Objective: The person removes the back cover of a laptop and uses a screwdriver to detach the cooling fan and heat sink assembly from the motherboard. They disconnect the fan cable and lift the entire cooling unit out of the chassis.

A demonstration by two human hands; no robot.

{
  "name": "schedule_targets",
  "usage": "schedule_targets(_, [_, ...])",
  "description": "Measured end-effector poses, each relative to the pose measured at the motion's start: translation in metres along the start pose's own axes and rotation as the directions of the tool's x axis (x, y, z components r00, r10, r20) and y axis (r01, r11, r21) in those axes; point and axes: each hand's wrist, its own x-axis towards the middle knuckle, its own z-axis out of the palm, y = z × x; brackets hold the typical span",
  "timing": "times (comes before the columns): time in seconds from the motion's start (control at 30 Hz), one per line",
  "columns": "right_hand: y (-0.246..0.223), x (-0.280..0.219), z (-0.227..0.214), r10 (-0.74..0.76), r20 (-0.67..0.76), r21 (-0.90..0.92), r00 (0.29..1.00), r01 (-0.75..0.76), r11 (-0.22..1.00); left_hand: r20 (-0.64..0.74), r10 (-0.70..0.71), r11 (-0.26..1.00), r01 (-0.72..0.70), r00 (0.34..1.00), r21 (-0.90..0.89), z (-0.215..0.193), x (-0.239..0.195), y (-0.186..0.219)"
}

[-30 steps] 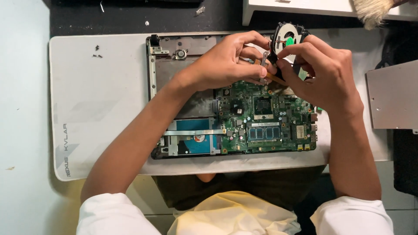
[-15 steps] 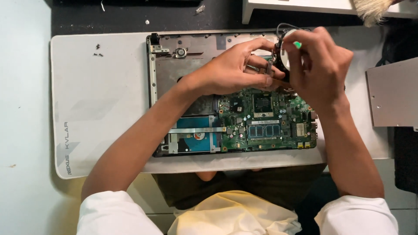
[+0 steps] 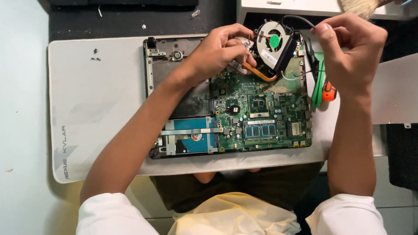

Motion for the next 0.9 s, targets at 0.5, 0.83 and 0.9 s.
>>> schedule_targets(0.5, [0.008,0.009,0.005,-0.214,-0.010,-0.327,0.977,0.199,0.924,-0.097,0.151,0.932,-0.109,0.984,0.346,0.008,-0.008,0.000])
schedule_targets(0.83, [0.049,0.013,0.017,-0.281,0.194,-0.754,0.940,0.326,0.570,-0.088,0.160,0.936,-0.123,0.983,0.330,0.011,-0.008,-0.001])
schedule_targets(0.9, [0.055,0.012,-0.002,-0.285,0.087,-0.712,0.954,0.260,0.652,-0.089,0.162,0.941,-0.127,0.983,0.315,0.010,-0.008,-0.001])
